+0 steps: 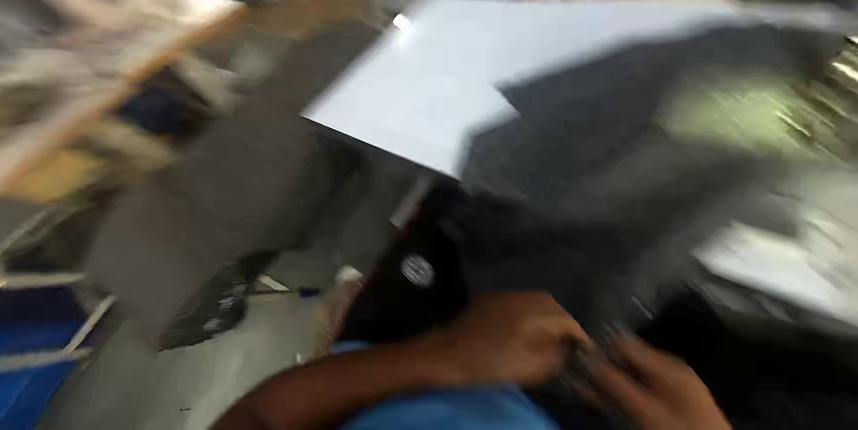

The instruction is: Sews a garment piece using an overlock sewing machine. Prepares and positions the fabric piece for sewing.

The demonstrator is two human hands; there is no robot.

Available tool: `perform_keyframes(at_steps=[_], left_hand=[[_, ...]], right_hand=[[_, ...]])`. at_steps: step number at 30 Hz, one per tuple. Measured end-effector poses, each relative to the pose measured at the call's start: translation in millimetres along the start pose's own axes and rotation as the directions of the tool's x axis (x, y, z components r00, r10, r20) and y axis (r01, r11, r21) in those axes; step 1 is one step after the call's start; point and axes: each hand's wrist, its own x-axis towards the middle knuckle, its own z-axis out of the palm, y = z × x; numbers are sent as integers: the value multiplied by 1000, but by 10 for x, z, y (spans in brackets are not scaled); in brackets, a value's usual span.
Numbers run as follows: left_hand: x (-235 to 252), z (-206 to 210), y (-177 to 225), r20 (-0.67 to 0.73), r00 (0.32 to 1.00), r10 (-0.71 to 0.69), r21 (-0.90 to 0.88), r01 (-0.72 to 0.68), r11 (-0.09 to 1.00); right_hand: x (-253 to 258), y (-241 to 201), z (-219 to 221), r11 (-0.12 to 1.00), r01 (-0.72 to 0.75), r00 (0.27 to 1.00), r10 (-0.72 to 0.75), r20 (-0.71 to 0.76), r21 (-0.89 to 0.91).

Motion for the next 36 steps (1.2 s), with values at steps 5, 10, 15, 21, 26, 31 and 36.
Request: perform_keyframes(at_steps=[5, 10, 15, 21, 26, 31, 36], left_hand=[[67, 118, -64, 119, 991, -68, 25, 65, 998], [65, 127, -26, 124, 992, -21, 113, 7, 994], [87, 121, 38, 143, 988, -52, 87, 40, 995], [90, 122, 111, 145, 988, -53, 129, 35, 991], [108, 111, 169, 163, 985, -64, 53, 56, 997], [117, 109, 163, 168, 983, -77, -9, 80, 997], [131, 138, 137, 175, 983, -59, -5, 61, 998]], right_hand=[[-11, 498, -38, 980, 65, 995, -51, -80, 190], [-51, 540, -81, 937, 130, 992, -120, -50, 323], [-86, 566, -91, 915, 116, 993, -100, -62, 386], [-144, 574, -90, 900, 129, 991, -104, -83, 416], [-192, 577, -95, 874, 156, 987, -120, -105, 460], [-218, 575, -83, 860, 160, 986, -114, -123, 485], [-228, 614, -88, 848, 178, 983, -133, -126, 499]])
